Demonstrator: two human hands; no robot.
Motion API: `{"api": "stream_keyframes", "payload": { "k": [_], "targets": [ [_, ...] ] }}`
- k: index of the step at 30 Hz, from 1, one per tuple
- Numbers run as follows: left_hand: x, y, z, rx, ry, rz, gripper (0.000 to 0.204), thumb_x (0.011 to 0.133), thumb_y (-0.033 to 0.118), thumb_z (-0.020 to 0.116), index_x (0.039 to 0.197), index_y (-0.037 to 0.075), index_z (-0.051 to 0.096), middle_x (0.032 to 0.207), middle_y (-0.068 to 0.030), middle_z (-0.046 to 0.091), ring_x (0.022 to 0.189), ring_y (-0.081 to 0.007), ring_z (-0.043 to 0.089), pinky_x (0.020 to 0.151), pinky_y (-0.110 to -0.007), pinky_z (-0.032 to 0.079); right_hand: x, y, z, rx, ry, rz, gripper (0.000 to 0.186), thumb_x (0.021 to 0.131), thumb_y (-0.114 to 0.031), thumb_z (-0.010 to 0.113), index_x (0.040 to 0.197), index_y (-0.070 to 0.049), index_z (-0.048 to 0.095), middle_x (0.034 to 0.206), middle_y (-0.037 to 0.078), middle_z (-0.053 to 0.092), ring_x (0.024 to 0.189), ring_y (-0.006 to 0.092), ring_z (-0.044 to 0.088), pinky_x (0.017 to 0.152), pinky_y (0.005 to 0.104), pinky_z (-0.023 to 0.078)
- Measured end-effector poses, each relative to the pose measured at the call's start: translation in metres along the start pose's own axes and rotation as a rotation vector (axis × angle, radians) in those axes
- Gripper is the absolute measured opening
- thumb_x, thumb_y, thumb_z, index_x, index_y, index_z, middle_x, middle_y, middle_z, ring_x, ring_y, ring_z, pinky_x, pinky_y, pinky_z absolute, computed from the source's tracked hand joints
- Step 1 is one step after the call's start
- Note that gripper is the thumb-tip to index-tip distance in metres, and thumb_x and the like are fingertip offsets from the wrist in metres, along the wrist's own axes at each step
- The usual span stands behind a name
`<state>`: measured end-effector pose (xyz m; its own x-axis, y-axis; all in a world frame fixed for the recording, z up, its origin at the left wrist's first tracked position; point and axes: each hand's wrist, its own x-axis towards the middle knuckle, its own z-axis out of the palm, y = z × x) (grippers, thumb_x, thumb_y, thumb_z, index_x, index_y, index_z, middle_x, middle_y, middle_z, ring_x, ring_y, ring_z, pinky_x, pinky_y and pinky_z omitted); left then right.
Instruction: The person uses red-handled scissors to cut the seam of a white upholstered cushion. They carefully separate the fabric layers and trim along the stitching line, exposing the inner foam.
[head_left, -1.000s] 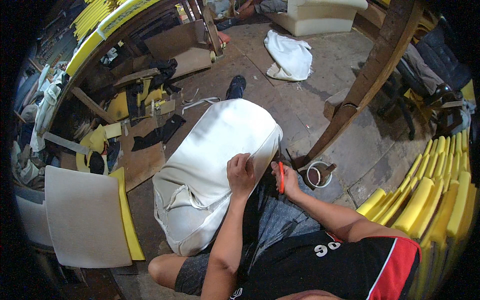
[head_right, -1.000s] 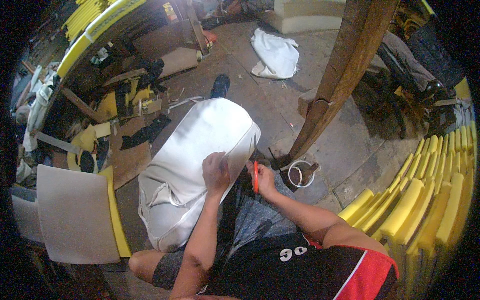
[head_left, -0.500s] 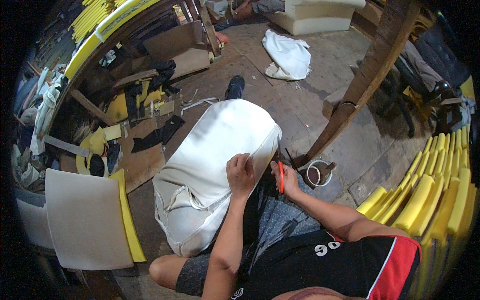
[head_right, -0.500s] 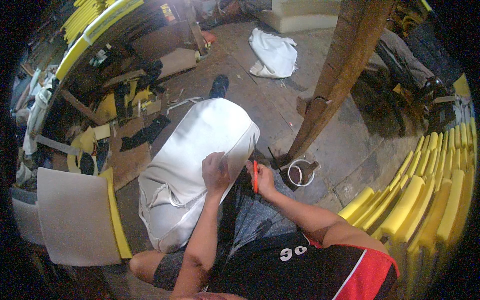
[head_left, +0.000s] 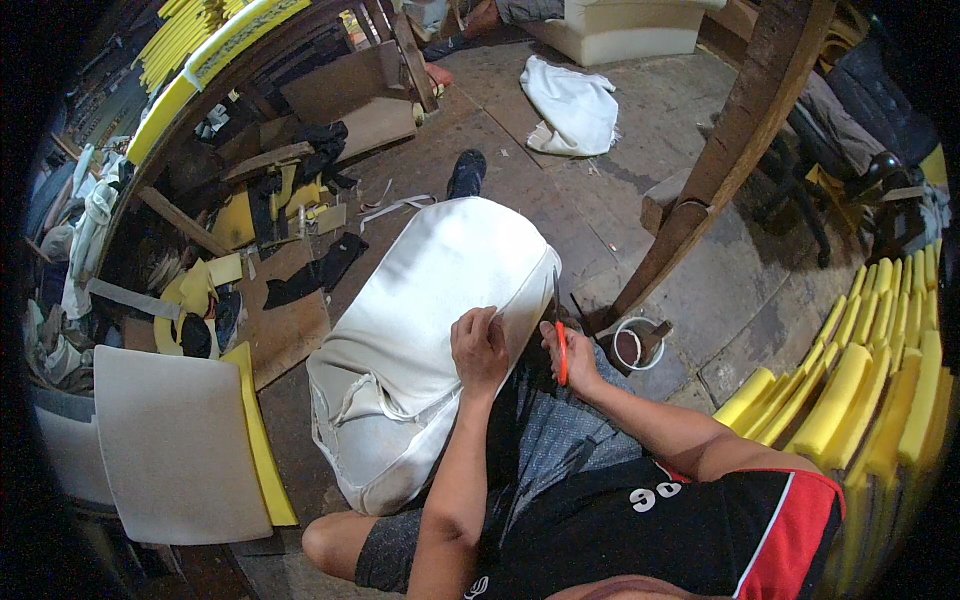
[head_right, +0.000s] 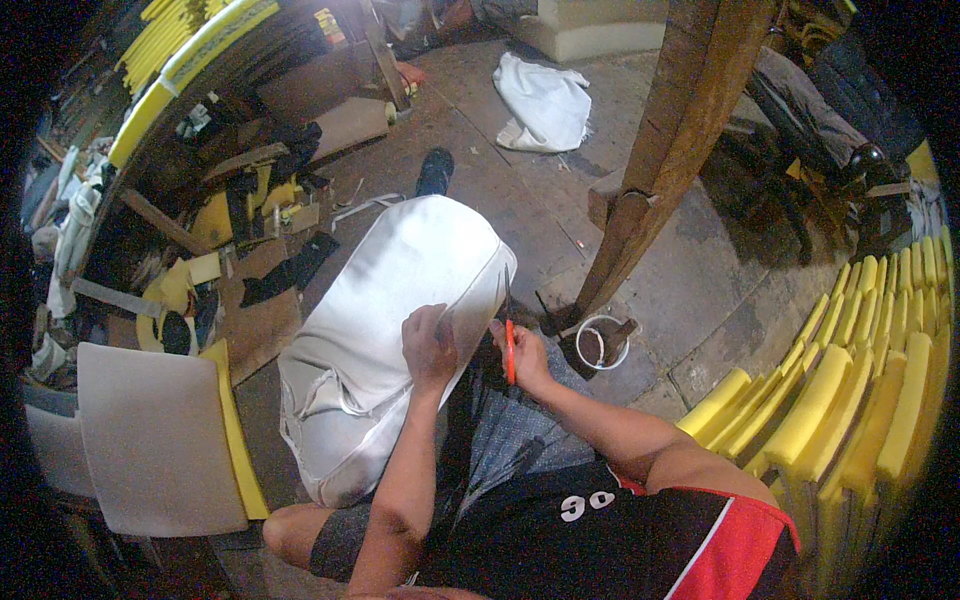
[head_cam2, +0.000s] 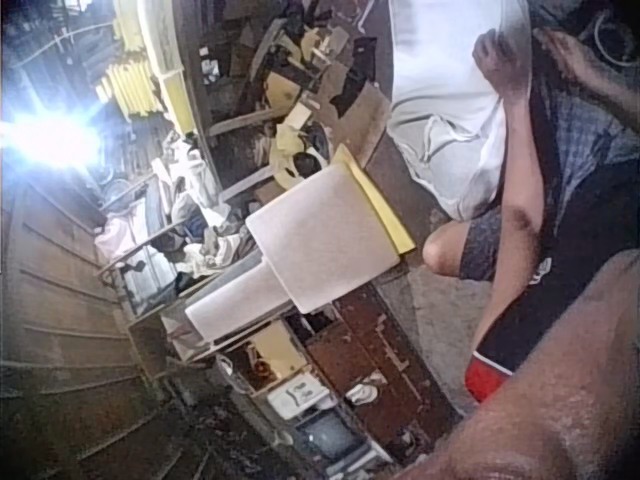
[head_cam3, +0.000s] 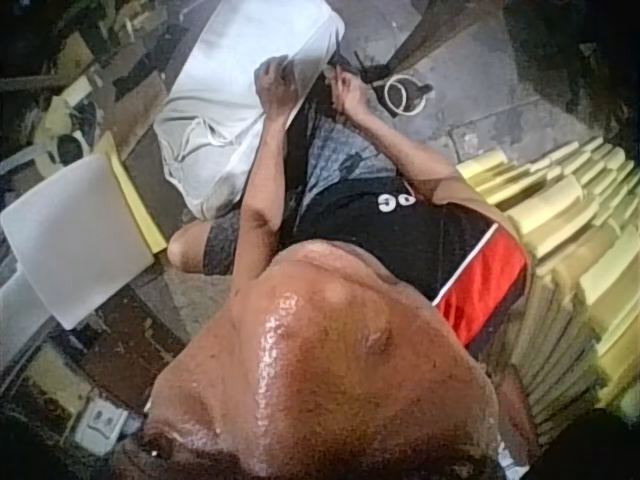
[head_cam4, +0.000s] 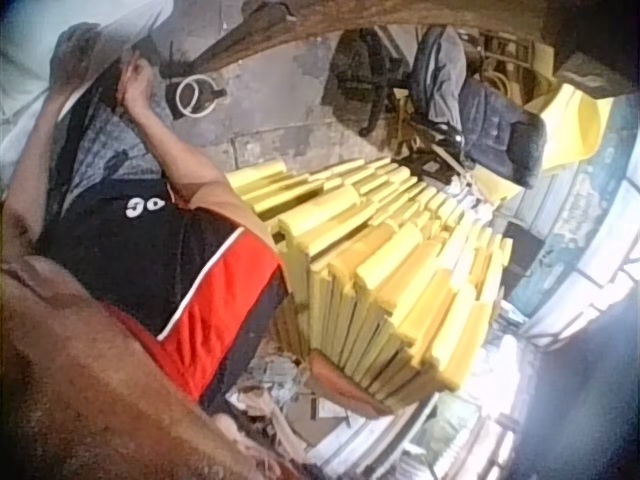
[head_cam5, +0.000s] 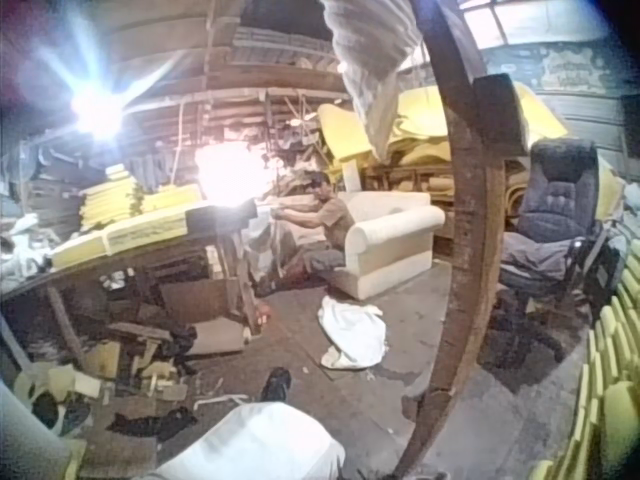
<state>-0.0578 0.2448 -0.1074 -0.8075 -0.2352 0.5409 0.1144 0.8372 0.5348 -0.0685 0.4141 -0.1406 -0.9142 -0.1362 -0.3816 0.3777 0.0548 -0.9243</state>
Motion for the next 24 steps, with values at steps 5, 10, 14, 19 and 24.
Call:
{"api": "stream_keyframes", "payload": {
  "k": [5,10,14,19,24],
  "targets": [
    [0.0001,0.002,-0.0002,-0.026,0.008,-0.025,0.018,0.085,0.006,0.063,0.103,0.007,0.063,0.1,-0.0122,0.063,0.096,-0.0336,0.059,0.084,-0.043,0.047,-0.0003,-0.0015,0.0007,-0.013,0.012,0.004,0.061,0.086,-0.066,0.058,0.076,-0.006,0.056,0.052,-0.003,0.044,0.04,0.0088,0.044,0.038,0.0251,0.037],
    [-0.0011,-0.002,-0.0003,-0.041,0.017,-0.009,0.018,0.085,0.006,0.063,0.103,0.007,0.064,0.101,-0.0125,0.064,0.095,-0.0337,0.059,0.083,-0.043,0.047,0.0022,0.0036,0.0001,-0.032,-0.009,-0.012,0.059,0.087,-0.064,0.058,0.077,-0.006,0.056,0.052,-0.003,0.044,0.041,0.0089,0.045,0.038,0.0252,0.038],
    [-0.0006,-0.0017,0.0013,-0.068,0.035,-0.019,0.019,0.082,0.007,0.065,0.101,0.005,0.065,0.097,-0.0141,0.065,0.094,-0.0358,0.059,0.084,-0.042,0.047,0.0005,-0.002,-0.0001,0.001,-0.026,0.019,0.059,0.088,-0.064,0.057,0.078,-0.006,0.056,0.052,-0.003,0.044,0.041,0.0088,0.045,0.038,0.0248,0.038],
    [-0.0002,-0.003,0.0008,-0.069,0.042,-0.008,0.018,0.082,0.007,0.065,0.1,0.005,0.065,0.097,-0.0142,0.065,0.092,-0.0351,0.059,0.082,-0.042,0.047,-0.0008,-0.0019,0.0011,-0.042,-0.008,0.011,0.059,0.088,-0.063,0.058,0.079,-0.005,0.056,0.052,-0.003,0.044,0.041,0.0089,0.044,0.038,0.025,0.038],
    [0.0004,-0.0014,-0.001,-0.073,0.034,-0.021,0.019,0.082,0.007,0.065,0.1,0.005,0.065,0.097,-0.0145,0.065,0.093,-0.0351,0.059,0.082,-0.043,0.047,0.0024,0.0037,0.0002,-0.023,-0.019,0.003,0.057,0.089,-0.061,0.058,0.08,-0.005,0.055,0.052,-0.003,0.043,0.041,0.0085,0.044,0.039,0.0249,0.038]
  ]
}}
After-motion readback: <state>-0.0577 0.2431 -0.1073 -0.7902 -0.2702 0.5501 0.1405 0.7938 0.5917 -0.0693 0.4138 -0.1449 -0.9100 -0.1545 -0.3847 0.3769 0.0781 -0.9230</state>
